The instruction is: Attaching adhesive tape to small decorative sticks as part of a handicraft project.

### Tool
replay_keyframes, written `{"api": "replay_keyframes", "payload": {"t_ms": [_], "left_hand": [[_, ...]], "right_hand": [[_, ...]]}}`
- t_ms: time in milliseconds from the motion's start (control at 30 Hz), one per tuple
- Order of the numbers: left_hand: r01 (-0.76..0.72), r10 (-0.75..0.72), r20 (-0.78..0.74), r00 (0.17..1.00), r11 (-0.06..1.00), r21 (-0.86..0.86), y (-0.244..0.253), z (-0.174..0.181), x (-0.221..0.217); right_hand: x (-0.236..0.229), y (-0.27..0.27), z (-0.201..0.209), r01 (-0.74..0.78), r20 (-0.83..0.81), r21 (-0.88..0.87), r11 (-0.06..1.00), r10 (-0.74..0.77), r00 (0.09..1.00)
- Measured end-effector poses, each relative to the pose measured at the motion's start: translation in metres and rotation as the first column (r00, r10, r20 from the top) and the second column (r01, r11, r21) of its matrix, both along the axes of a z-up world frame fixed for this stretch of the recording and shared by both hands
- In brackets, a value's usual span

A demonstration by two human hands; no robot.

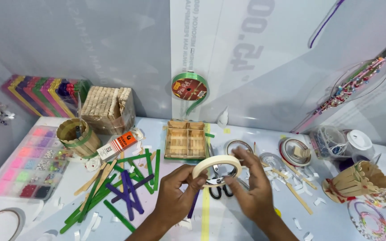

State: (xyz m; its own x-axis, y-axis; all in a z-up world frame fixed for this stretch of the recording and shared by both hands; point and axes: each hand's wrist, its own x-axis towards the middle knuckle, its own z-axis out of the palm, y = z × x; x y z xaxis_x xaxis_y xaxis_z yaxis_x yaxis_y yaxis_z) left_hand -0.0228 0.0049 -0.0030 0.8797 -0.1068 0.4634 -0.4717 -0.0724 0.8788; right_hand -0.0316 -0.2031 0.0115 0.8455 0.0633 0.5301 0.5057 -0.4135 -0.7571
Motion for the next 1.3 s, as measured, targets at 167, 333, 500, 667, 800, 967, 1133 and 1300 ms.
{"api": "replay_keyframes", "payload": {"t_ms": [167, 333, 500, 667, 800, 967, 1133, 1300], "left_hand": [[0.088, -0.093, -0.114, 0.989, 0.995, -0.050, -0.002, -0.003, 0.003], [0.009, -0.018, 0.050, 0.999, 0.987, 0.161, 0.004, 0.005, 0.003], [-0.011, -0.069, 0.383, 0.921, 0.979, 0.203, 0.003, 0.007, 0.005], [0.018, -0.104, 0.359, 0.928, 0.972, 0.234, 0.002, 0.007, 0.004], [-0.035, 0.005, 0.202, 0.979, 0.988, 0.149, 0.002, -0.019, 0.014], [0.009, -0.014, -0.136, 0.991, 0.999, -0.034, 0.003, -0.017, 0.014], [0.106, -0.094, -0.106, 0.990, 0.989, 0.107, -0.004, -0.004, 0.005], [0.017, -0.074, 0.326, 0.942, 0.985, 0.173, -0.006, -0.005, 0.003]], "right_hand": [[-0.007, -0.015, -0.003, -0.016, -0.178, 0.154, 0.988, 0.044, 0.983], [-0.008, -0.016, 0.002, -0.040, -0.031, -0.089, 0.995, 0.038, 0.999], [-0.013, -0.005, 0.008, -0.105, 0.147, -0.198, 0.975, 0.135, 0.980], [-0.012, -0.005, 0.007, -0.109, 0.156, -0.161, 0.981, 0.135, 0.979], [-0.012, -0.008, 0.003, -0.107, 0.110, -0.066, 0.992, 0.114, 0.987], [-0.015, -0.011, 0.002, -0.102, 0.040, 0.091, 0.991, 0.099, 0.994], [-0.016, -0.010, 0.006, -0.042, 0.050, 0.036, 0.998, 0.040, 0.998], [-0.013, -0.001, 0.002, -0.121, 0.191, -0.085, 0.989, 0.135, 0.972]]}}
